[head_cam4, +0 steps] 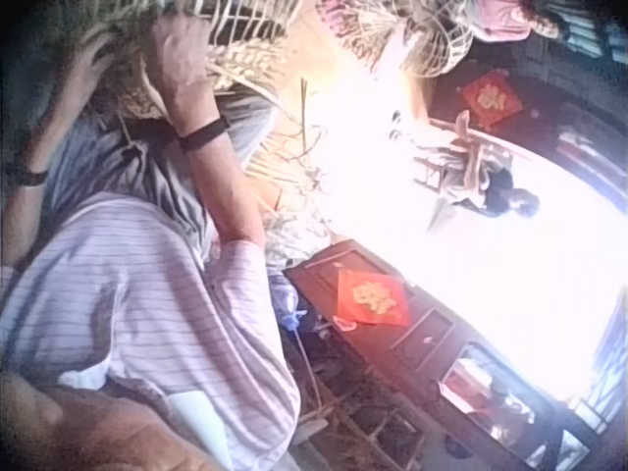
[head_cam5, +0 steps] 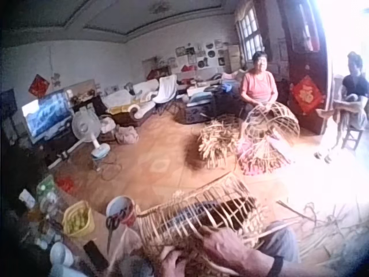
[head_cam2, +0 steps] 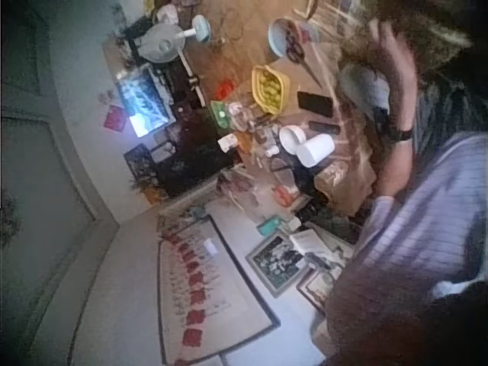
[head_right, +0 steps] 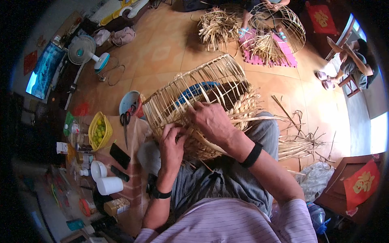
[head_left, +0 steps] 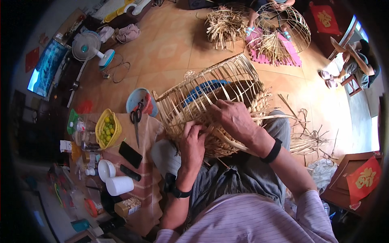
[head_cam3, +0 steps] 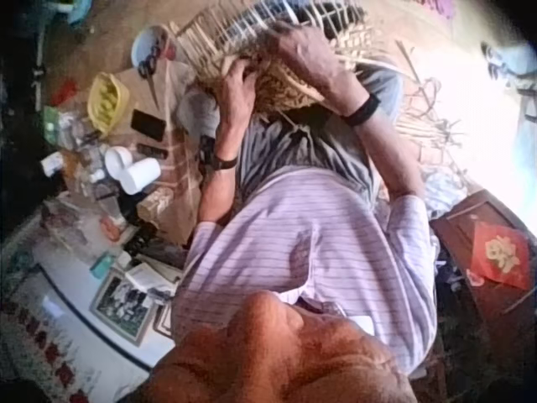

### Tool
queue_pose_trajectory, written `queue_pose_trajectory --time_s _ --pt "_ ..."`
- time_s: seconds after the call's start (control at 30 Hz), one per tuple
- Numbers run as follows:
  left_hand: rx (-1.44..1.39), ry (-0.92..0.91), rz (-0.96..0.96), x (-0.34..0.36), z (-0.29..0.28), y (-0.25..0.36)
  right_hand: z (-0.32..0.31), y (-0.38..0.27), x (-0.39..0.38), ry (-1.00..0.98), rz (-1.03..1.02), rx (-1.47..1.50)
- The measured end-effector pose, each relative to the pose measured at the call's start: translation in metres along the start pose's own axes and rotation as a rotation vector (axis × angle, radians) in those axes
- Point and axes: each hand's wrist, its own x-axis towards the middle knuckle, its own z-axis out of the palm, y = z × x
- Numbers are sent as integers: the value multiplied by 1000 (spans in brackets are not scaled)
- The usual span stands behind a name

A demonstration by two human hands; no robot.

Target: The recorder is weaving a basket using long strips of wood or bamboo.

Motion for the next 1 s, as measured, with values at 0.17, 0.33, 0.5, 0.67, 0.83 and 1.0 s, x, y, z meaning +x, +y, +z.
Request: queue_pose_trajectory --time_s 0.17,0.33,0.5,0.67,0.83,1.0 --pt "37 -10 46 0 2 -6 -2 8 -1 -43 -64 53" --pt "10 -33 53 2 -1 -16 -7 13 -8 -125 -71 84" --pt "-108 -132 -155 17 -10 -13 -12 5 -16 -189 6 23" --pt "-82 -243 -3 23 -21 -12 -21 -4 -24 -37 -52 47" --pt "12 -205 66 21 -17 -7 -18 5 -28 -60 -111 -115" --pt "86 -149 3 21 -5 -2 -19 4 -20 -38 -89 -148"
